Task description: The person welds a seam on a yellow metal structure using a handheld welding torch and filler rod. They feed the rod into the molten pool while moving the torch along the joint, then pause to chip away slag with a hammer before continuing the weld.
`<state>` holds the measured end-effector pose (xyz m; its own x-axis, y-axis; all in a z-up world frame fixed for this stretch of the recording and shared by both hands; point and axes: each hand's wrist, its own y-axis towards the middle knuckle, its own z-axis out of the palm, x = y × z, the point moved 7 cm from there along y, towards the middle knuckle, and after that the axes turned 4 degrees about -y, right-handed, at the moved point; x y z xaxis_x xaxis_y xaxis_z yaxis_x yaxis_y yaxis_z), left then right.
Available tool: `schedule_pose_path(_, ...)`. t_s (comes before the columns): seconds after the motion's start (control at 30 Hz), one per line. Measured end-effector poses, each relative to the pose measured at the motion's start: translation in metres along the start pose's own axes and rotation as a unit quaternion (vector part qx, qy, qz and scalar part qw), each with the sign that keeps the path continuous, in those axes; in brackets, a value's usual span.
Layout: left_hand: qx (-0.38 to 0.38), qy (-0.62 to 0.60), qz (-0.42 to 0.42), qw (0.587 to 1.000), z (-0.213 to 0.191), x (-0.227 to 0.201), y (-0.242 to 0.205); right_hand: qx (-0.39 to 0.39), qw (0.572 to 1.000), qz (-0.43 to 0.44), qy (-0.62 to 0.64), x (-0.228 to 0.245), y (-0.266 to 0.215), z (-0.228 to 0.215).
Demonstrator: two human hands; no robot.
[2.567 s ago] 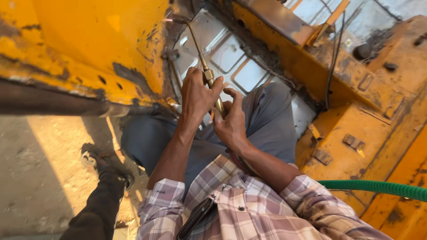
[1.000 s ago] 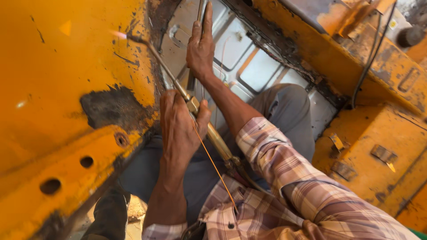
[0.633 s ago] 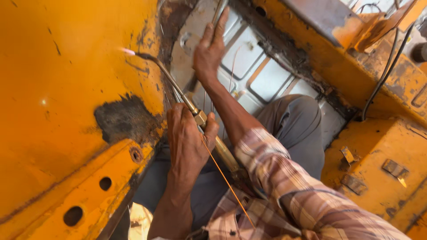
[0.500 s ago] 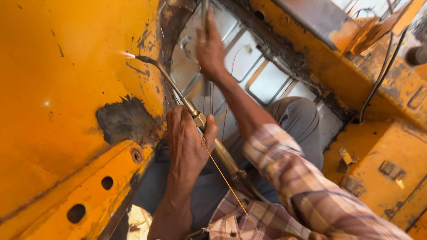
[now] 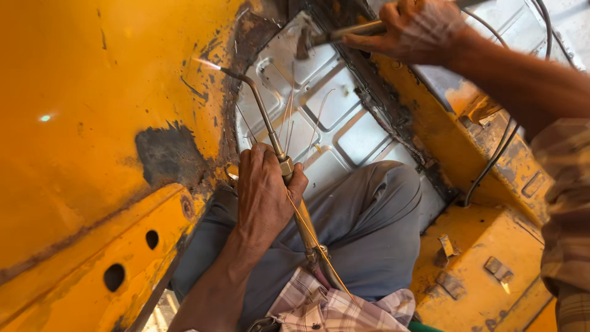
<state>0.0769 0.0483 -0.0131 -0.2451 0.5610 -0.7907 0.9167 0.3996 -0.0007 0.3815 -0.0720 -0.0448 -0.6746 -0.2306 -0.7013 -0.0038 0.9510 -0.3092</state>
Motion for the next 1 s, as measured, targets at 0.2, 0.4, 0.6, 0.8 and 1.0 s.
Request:
schedule_pose_path(0.2,-0.006,0.018,0.004,1.000,0.004,-0.003,0.007,-0.052,0.996,-0.053,-0.042,-0.016,0.033,0.000)
schedule_pose_path(0.4,-0.003,0.010,0.001,1.000,0.008,0.000,0.011,0.013,0.998,-0.039,-0.049,-0.005,0.043,0.017)
schedule_pose_path(0.6,-0.004,-0.009,0.001,1.000,0.012,-0.003,0.012,-0.003,0.993,-0.033,0.117,-0.026,0.060,0.001)
schedule_pose_path(0.8,-0.024,0.004,-0.001,1.000,0.006,-0.005,0.019,-0.058,0.998,-0.019,-0.021,-0.013,0.065,-0.022)
schedule_pose_path(1.0,-0.012,-0.001,-0.007,1.000,0.010,-0.005,0.016,-0.012,0.995,-0.033,0.098,-0.021,0.040,0.032)
